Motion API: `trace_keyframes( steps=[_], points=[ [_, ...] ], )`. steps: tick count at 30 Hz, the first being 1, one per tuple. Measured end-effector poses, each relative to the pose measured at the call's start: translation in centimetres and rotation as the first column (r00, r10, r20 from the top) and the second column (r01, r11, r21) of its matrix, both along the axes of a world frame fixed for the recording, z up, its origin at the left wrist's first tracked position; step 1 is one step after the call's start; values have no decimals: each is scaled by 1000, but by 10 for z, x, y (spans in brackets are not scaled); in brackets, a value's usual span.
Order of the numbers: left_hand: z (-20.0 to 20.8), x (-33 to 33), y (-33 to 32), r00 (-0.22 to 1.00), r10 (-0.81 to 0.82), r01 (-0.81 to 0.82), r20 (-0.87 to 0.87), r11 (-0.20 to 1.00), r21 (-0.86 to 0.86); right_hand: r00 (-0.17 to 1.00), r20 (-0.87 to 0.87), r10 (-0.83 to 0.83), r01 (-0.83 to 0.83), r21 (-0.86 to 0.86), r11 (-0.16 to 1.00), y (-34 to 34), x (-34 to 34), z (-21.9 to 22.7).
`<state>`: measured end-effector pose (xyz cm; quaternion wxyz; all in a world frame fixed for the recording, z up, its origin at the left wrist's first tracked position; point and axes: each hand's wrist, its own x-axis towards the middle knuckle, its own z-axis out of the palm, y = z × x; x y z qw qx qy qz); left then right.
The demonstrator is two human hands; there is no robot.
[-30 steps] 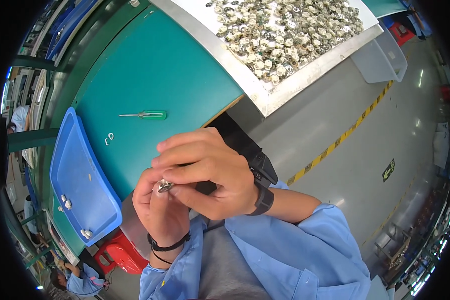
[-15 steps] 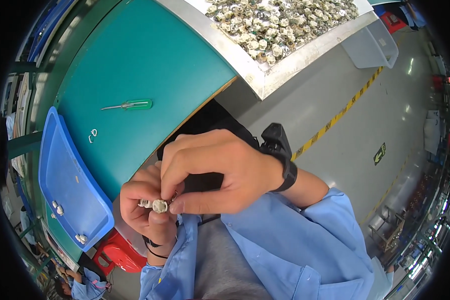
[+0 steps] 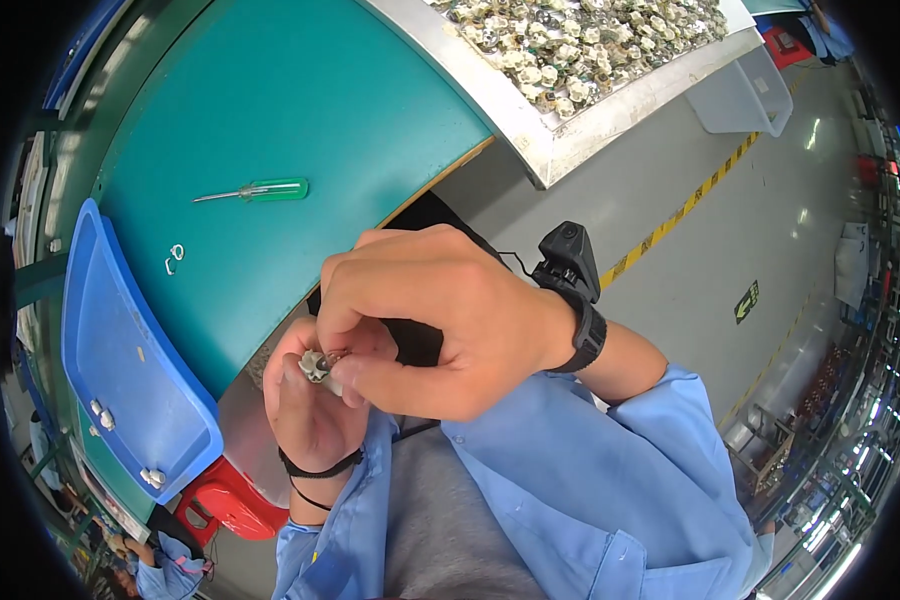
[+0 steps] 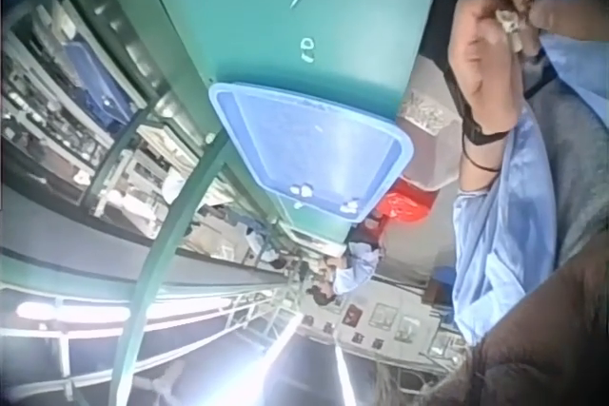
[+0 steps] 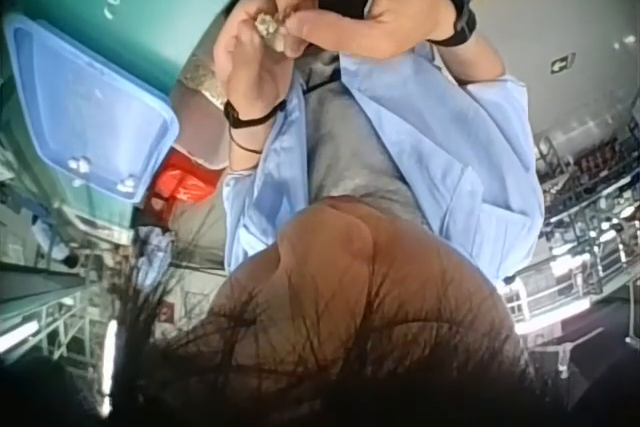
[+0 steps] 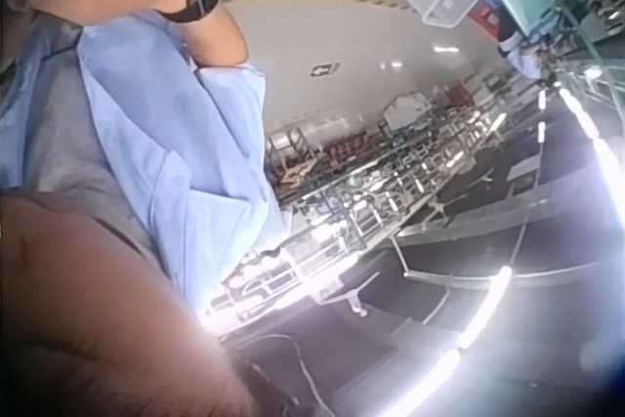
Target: Assembling small electronic or mechanical components by hand at a production workbench.
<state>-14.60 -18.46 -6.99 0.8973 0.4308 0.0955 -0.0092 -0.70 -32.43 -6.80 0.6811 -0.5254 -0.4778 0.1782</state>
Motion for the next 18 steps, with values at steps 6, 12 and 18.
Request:
trace_keyframes(
  steps=[6,12,18],
  points=[
    [2,0,2,998,-23,18,-62,997,-79,994,90,-55,52,36,998,6,1,-3],
    [6,4,-1,993,-58,49,-102,995,-84,1000,21,9,-8,-16,1000,4,6,-5],
    [-2,0,2,991,-109,100,-74,988,-116,999,36,18,-16,-45,999,2,5,-7]
  ],
)
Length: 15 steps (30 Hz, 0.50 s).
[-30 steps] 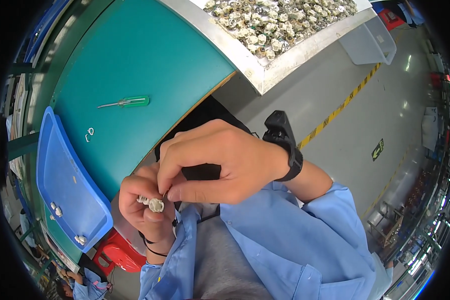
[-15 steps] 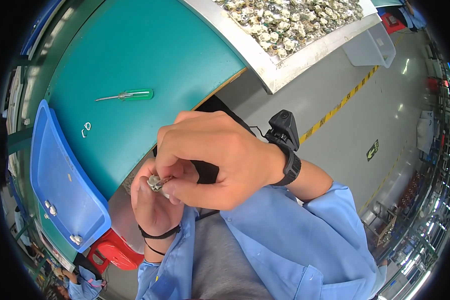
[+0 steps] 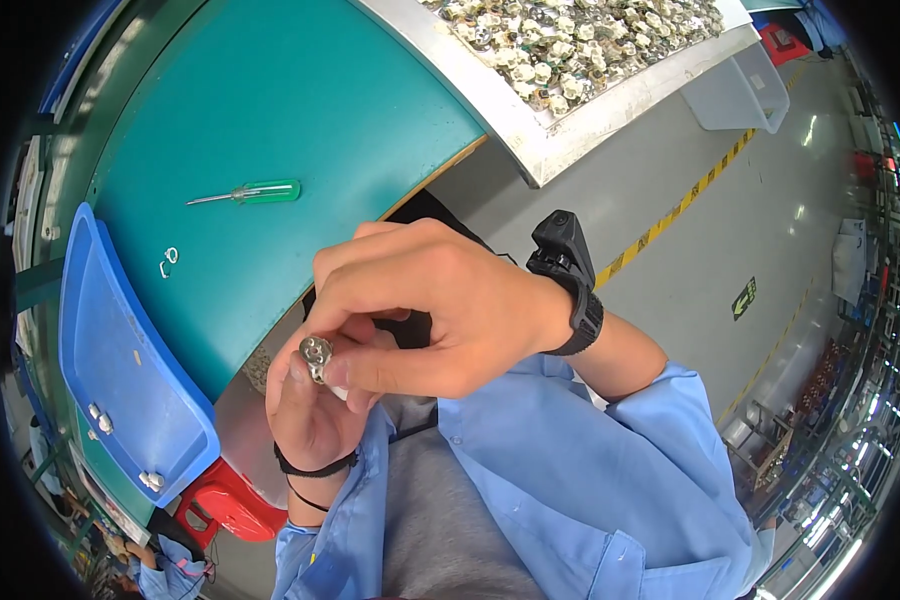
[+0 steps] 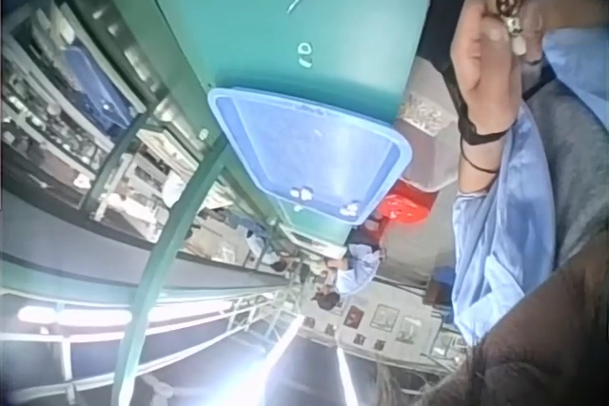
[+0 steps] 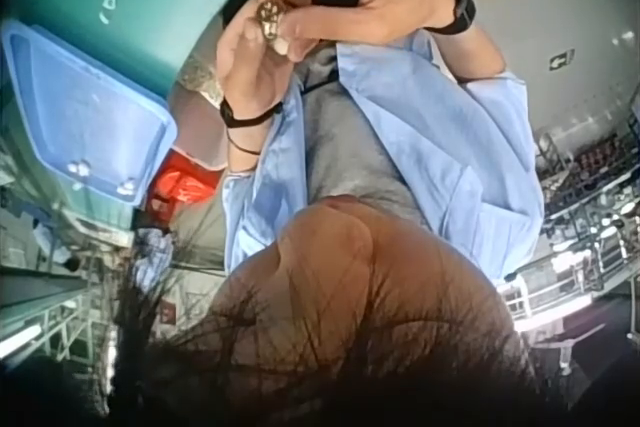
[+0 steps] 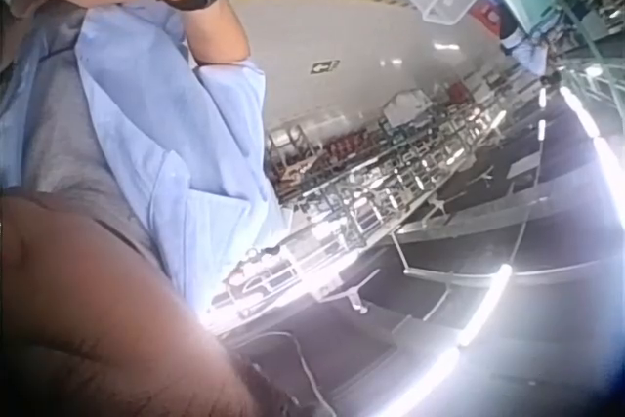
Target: Assembling small electronic or mechanical components by hand at a production workbench.
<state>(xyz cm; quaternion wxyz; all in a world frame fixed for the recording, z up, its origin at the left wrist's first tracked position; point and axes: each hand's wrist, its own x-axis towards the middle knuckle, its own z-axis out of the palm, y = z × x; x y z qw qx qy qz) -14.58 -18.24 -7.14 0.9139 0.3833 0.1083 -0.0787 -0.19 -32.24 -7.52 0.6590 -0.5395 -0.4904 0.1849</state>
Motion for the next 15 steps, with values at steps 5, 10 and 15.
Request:
trace_keyframes(
  steps=[5,10,15],
  points=[
    [-2,1,-4,988,130,-131,78,991,11,1000,13,15,-15,7,1000,-6,4,-1],
    [1,5,4,945,138,-281,296,803,526,997,78,-29,30,-6,1000,-13,10,-1],
    [5,1,9,944,50,-283,327,631,722,988,147,-38,35,28,999,-16,15,2]
  ],
)
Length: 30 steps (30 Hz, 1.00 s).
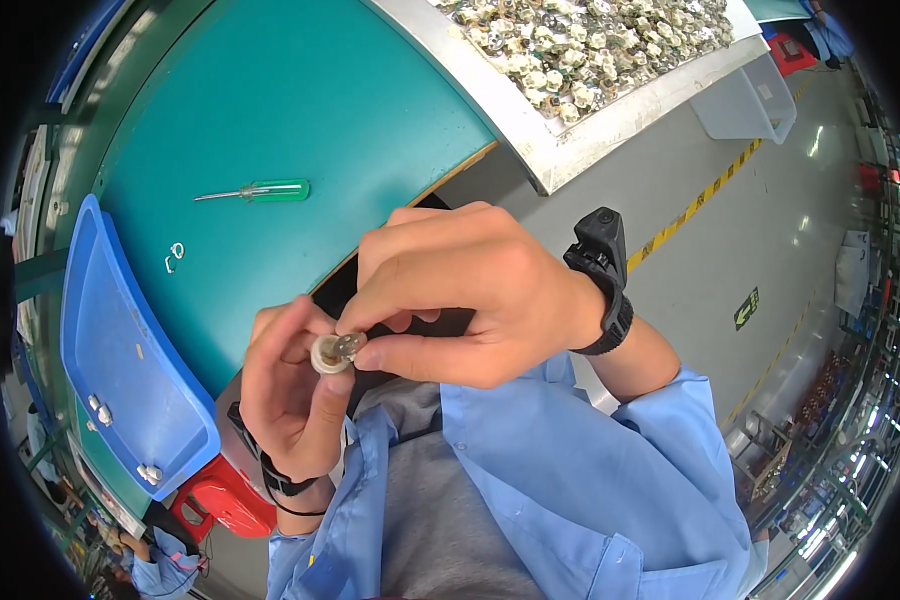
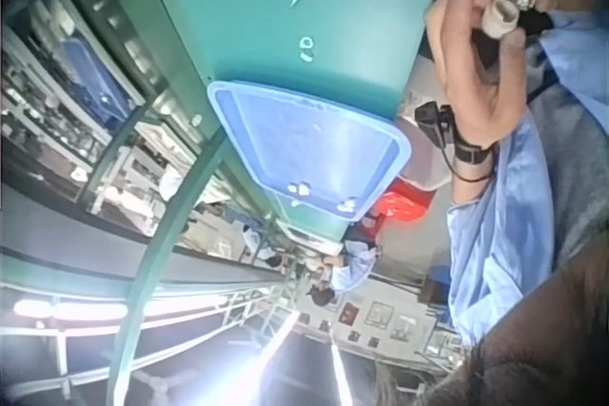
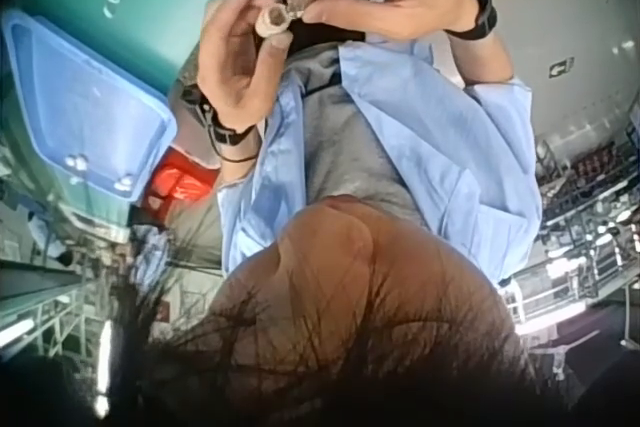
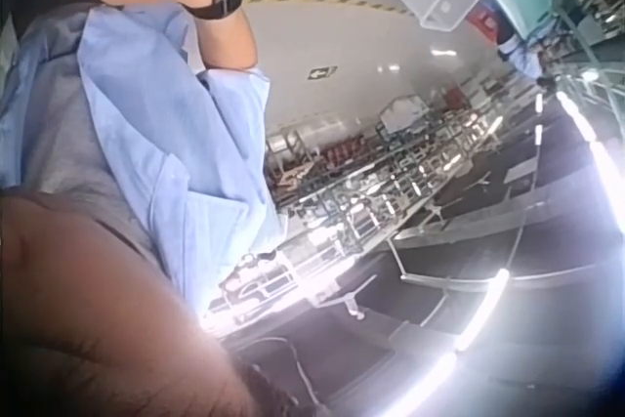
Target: Assembling small electronic or mechanical components by hand at a production workbench.
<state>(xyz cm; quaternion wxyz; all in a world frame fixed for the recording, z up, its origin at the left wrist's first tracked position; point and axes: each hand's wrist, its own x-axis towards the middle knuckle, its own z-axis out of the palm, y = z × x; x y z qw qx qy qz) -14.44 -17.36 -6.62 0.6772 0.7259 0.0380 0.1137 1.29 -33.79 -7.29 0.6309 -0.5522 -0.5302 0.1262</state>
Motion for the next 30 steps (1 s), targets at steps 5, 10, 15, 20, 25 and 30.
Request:
trace_keyframes(
  steps=[5,10,15,20,25,30],
  points=[
    [-6,3,-3,997,-10,19,82,995,-102,1000,-7,9,-9,11,1000,0,0,1],
    [1,5,-5,998,-37,42,52,996,-85,998,56,-9,6,53,999,-1,1,2],
    [4,8,-7,993,-25,21,119,999,37,999,38,-2,1,21,1000,-5,1,12],
    [6,10,-8,979,-43,8,201,985,174,999,-44,-20,24,88,996,-4,-8,5],
    [14,8,-8,977,-81,17,198,953,303,996,-79,36,-29,81,996,-9,-6,8],
    [13,8,-12,973,-70,-7,219,942,334,998,-57,39,-35,55,998,-10,-6,9]
  ],
)
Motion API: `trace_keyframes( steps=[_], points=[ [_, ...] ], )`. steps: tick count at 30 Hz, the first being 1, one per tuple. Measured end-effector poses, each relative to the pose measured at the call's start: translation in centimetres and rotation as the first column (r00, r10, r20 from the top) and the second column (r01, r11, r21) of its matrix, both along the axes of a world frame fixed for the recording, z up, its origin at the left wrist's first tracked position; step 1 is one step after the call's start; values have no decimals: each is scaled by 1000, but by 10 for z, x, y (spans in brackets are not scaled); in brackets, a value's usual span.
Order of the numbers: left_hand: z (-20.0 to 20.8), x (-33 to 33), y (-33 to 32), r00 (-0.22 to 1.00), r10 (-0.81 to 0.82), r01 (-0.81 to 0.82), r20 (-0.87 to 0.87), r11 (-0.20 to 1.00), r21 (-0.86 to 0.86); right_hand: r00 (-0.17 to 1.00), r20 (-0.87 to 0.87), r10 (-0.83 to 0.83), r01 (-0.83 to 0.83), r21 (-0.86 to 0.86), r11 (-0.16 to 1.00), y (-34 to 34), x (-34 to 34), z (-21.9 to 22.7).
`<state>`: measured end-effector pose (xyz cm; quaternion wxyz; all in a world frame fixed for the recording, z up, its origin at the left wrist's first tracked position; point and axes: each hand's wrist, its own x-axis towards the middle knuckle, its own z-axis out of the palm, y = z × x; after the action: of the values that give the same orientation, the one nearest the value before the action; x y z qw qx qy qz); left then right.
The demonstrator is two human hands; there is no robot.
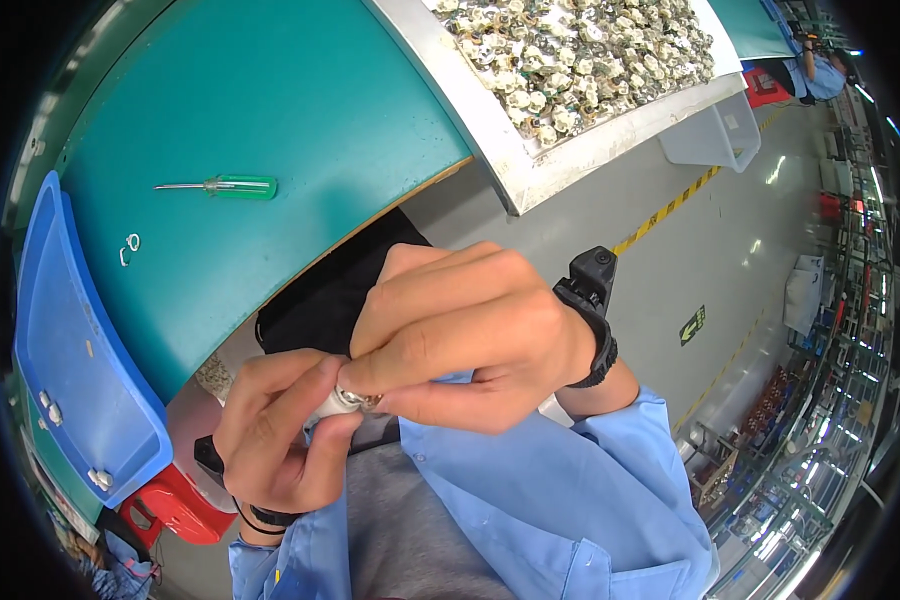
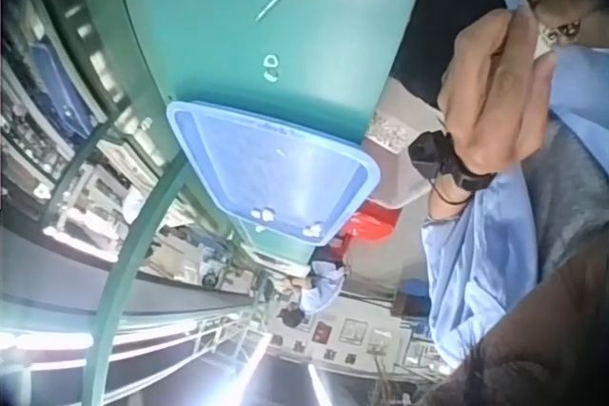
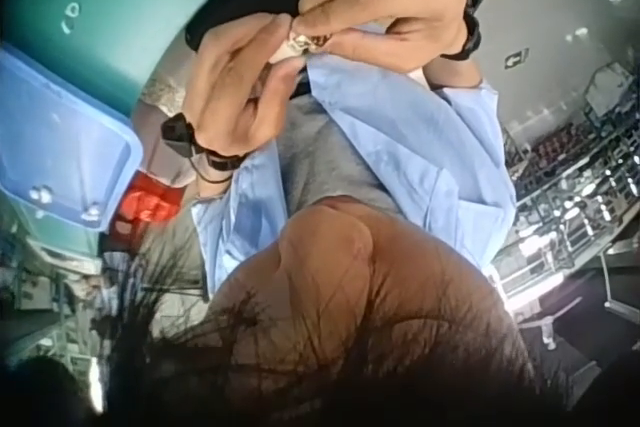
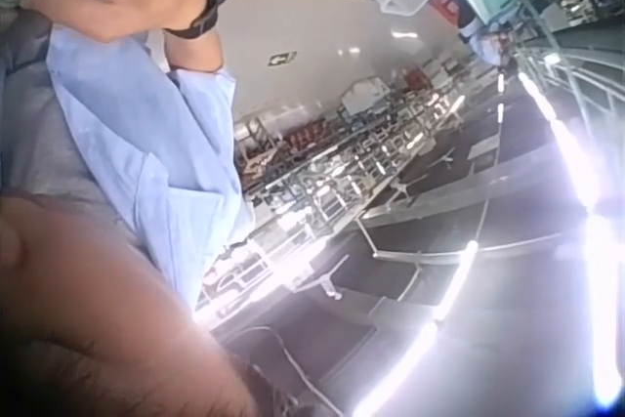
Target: Assembling small electronic or mechanical components by hand at a production workbench.
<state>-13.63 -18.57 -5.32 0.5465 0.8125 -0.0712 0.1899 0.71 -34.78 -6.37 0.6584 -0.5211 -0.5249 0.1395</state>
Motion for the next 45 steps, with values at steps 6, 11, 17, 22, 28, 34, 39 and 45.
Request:
trace_keyframes(
  steps=[6,11,17,22,28,34,39,45],
  points=[
    [-10,3,-6,992,17,-49,-126,965,-257,998,-47,-52,47,-97,994,-5,-3,-7],
    [-19,-2,-18,961,2,-167,-275,798,-578,953,220,-211,239,-114,964,-2,-7,-6],
    [-19,1,-19,947,-81,-219,-311,545,-809,613,660,-434,647,-104,755,9,-29,-4],
    [-21,-3,-23,931,-97,-265,-352,484,-834,552,709,-438,688,-90,720,13,-36,-5],
    [-15,-6,-25,873,-121,-277,-473,675,-684,664,610,-432,592,-77,802,14,-31,-18],
    [-12,-13,-30,843,-114,-256,-525,775,-578,660,598,-455,556,19,831,13,-29,-20],
    [-15,-8,-32,839,-155,-254,-522,737,-627,770,537,-344,436,-49,899,10,-20,-25],
    [-54,-18,-24,878,-215,-344,-427,337,-876,962,148,-231,260,-229,938,24,-44,-65]
  ],
)
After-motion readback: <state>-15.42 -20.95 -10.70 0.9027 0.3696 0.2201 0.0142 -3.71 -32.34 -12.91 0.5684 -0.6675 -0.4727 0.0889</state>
